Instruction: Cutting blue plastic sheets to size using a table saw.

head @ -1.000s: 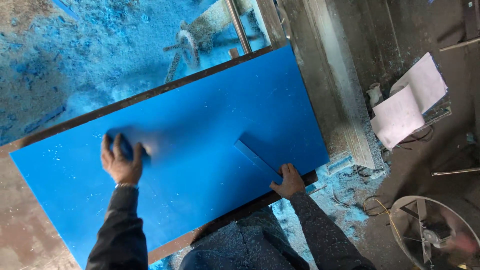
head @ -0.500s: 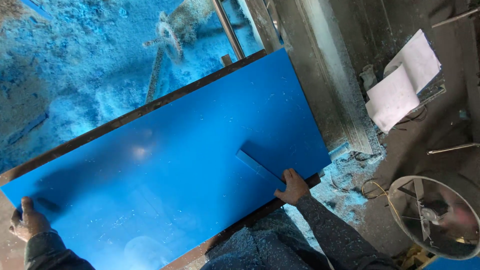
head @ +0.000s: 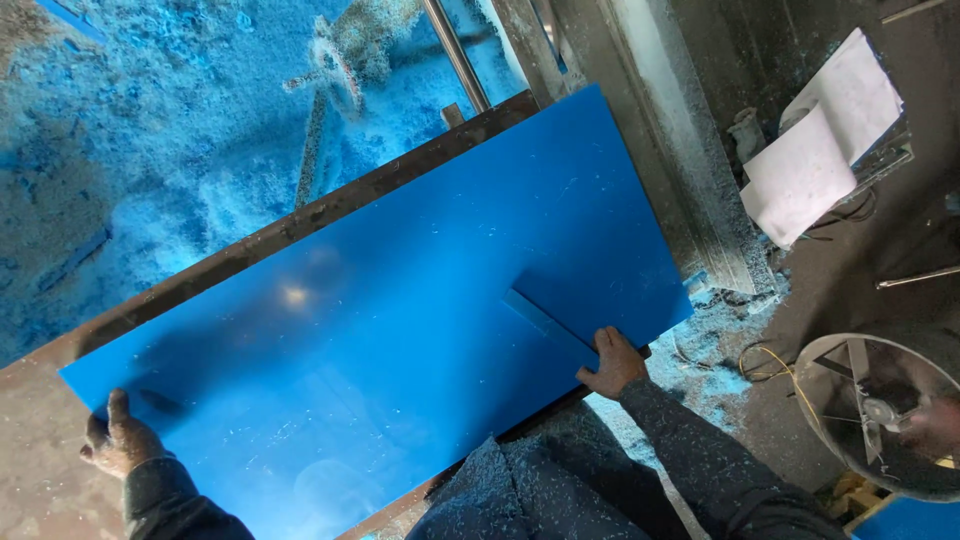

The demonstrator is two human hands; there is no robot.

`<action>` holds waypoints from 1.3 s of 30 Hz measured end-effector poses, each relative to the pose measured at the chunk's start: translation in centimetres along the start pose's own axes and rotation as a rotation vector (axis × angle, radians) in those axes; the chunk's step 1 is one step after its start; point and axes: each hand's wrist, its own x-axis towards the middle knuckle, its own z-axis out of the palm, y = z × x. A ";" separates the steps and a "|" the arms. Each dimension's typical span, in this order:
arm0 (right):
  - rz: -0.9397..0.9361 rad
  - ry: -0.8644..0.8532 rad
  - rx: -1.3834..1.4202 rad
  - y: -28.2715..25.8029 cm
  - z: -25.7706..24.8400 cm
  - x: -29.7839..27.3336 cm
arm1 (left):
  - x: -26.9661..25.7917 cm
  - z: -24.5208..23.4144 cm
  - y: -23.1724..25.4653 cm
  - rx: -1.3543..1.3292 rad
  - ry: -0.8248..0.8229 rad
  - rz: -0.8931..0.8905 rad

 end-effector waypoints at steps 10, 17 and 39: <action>-0.063 0.137 0.023 -0.9 -4.7 -1.0 | -3.8 0.5 5.4 -0.019 -0.043 -0.173; -0.388 0.838 0.287 0.1 -13.2 7.5 | -14.3 6.1 8.2 0.322 -0.030 0.219; -0.165 -0.180 -0.597 27.9 -5.5 -5.2 | -34.2 2.2 20.3 0.371 -0.408 0.699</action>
